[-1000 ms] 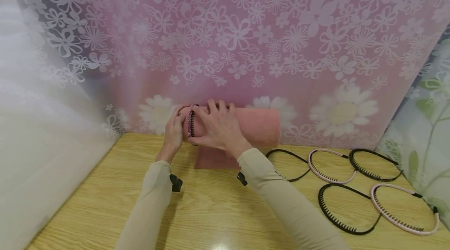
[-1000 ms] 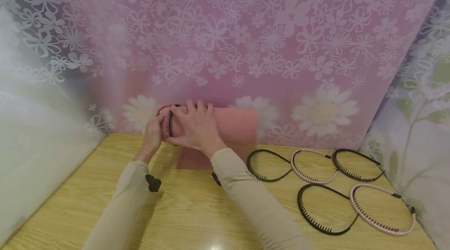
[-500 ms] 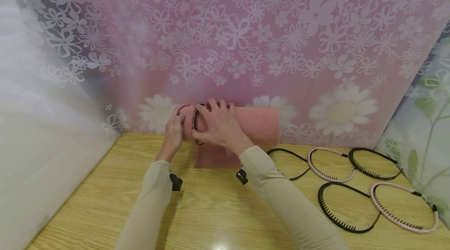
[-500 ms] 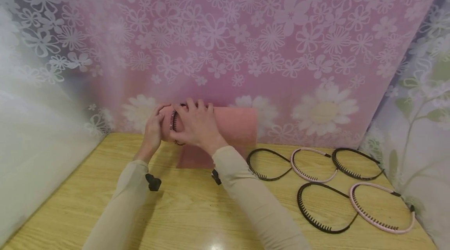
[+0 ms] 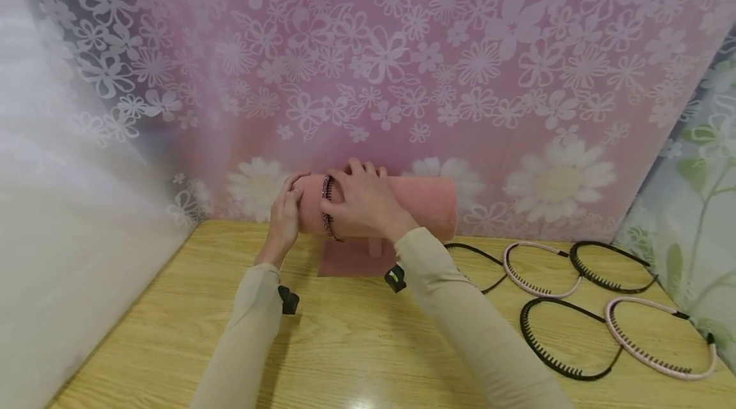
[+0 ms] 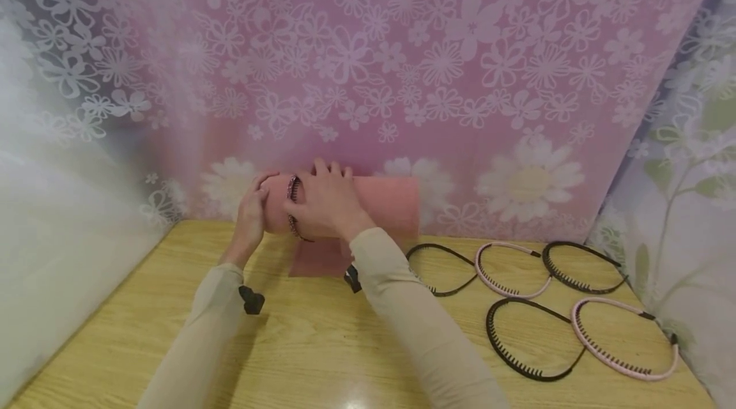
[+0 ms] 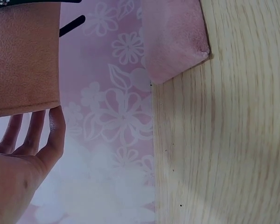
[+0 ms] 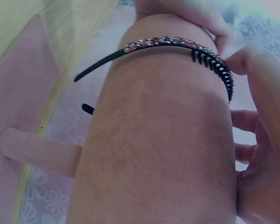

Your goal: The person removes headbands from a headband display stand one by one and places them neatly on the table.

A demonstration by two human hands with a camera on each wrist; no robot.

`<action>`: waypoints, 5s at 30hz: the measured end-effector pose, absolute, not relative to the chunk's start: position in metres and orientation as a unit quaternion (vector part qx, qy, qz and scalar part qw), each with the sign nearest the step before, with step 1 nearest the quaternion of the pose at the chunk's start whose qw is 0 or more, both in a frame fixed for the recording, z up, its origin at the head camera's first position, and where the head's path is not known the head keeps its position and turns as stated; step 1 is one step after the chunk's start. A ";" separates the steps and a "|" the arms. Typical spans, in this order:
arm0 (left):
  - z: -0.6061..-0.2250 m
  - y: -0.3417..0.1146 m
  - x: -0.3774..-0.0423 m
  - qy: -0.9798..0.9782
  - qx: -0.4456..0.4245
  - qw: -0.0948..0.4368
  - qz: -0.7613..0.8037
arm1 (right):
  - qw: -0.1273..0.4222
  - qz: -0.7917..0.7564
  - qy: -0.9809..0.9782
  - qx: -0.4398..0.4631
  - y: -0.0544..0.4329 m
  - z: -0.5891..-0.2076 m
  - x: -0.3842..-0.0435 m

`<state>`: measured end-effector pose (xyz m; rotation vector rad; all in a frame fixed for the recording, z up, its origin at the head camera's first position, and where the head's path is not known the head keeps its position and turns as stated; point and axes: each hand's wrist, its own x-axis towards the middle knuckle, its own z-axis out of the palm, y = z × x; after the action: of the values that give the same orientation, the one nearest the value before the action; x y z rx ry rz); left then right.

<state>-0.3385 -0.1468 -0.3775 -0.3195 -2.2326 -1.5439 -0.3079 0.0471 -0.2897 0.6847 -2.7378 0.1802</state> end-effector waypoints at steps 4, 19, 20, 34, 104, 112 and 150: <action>-0.377 -0.147 -0.337 -0.798 -0.113 0.202 -0.557 | 0.143 0.072 -0.956 0.245 0.050 -0.286 -0.308; -0.374 -0.140 -0.333 -0.799 -0.091 0.212 -0.554 | 0.112 0.074 -0.955 0.266 0.058 -0.282 -0.303; -0.375 -0.140 -0.333 -0.798 -0.092 0.215 -0.555 | 0.111 0.071 -0.955 0.266 0.058 -0.282 -0.303; -0.372 -0.140 -0.340 -0.815 -0.107 0.200 -0.533 | 0.108 0.075 -0.957 0.258 0.069 -0.282 -0.304; -0.363 -0.135 -0.327 -0.806 -0.127 0.167 -0.553 | 0.081 0.067 -0.970 0.218 0.149 -0.276 -0.284; -0.349 -0.133 -0.314 -0.809 -0.127 0.162 -0.551 | 0.082 0.070 -0.970 0.216 0.153 -0.274 -0.283; -0.373 -0.139 -0.336 -0.805 -0.125 0.185 -0.549 | 0.078 0.073 -0.970 0.220 0.171 -0.274 -0.281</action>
<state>-0.3356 -0.1391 -0.3734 -0.3509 -2.2694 -1.5483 -0.2811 0.1708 -0.2743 0.6575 -2.9046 0.2201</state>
